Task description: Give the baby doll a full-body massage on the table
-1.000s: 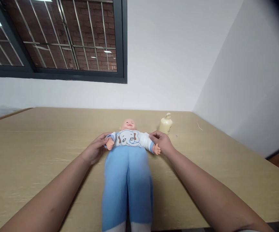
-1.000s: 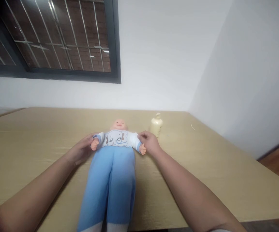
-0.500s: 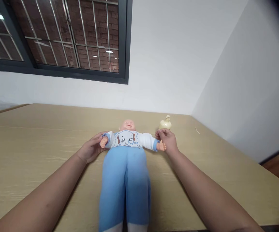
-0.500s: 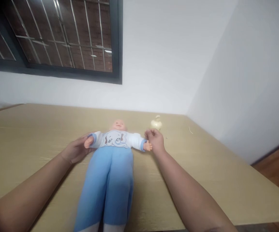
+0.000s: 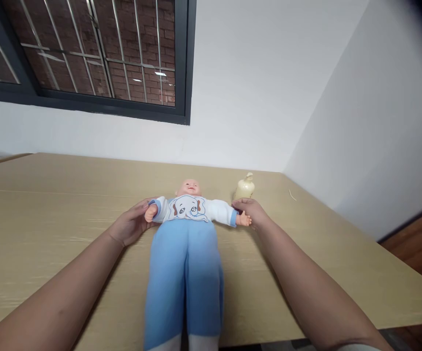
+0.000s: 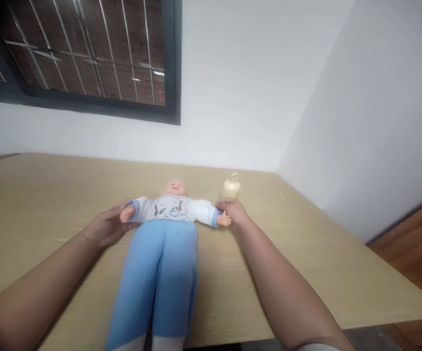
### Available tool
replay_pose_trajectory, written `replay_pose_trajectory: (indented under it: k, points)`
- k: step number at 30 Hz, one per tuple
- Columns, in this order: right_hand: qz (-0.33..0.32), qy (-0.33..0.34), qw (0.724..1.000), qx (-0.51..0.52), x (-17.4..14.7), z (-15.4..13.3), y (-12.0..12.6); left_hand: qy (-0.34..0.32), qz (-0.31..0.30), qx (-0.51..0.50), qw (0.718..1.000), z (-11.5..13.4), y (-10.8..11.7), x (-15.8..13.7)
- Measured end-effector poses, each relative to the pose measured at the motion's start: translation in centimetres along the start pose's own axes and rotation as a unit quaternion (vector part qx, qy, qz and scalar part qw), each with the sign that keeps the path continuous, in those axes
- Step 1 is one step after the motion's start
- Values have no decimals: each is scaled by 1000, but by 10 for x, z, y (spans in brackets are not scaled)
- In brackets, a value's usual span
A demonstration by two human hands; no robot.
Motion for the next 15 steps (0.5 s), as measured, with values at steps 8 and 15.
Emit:
replay_pose_trajectory:
  k: [8, 15]
  points:
    - [2, -3, 999, -33, 3, 2, -1, 2, 4, 7, 1000, 1, 1, 0]
    - [-26, -1, 999, -29, -2, 1, -3, 3, 3, 12, 1000, 2, 0, -2]
Point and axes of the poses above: each hand's wrist, its own x-axis towards the middle knuckle, its own y-axis out of the back of the hand, z = x × y, the point moved 1 cm from there along x, towards the middle knuckle, and after that the axes turned 6 degrees about z, right-handed, at the moved point
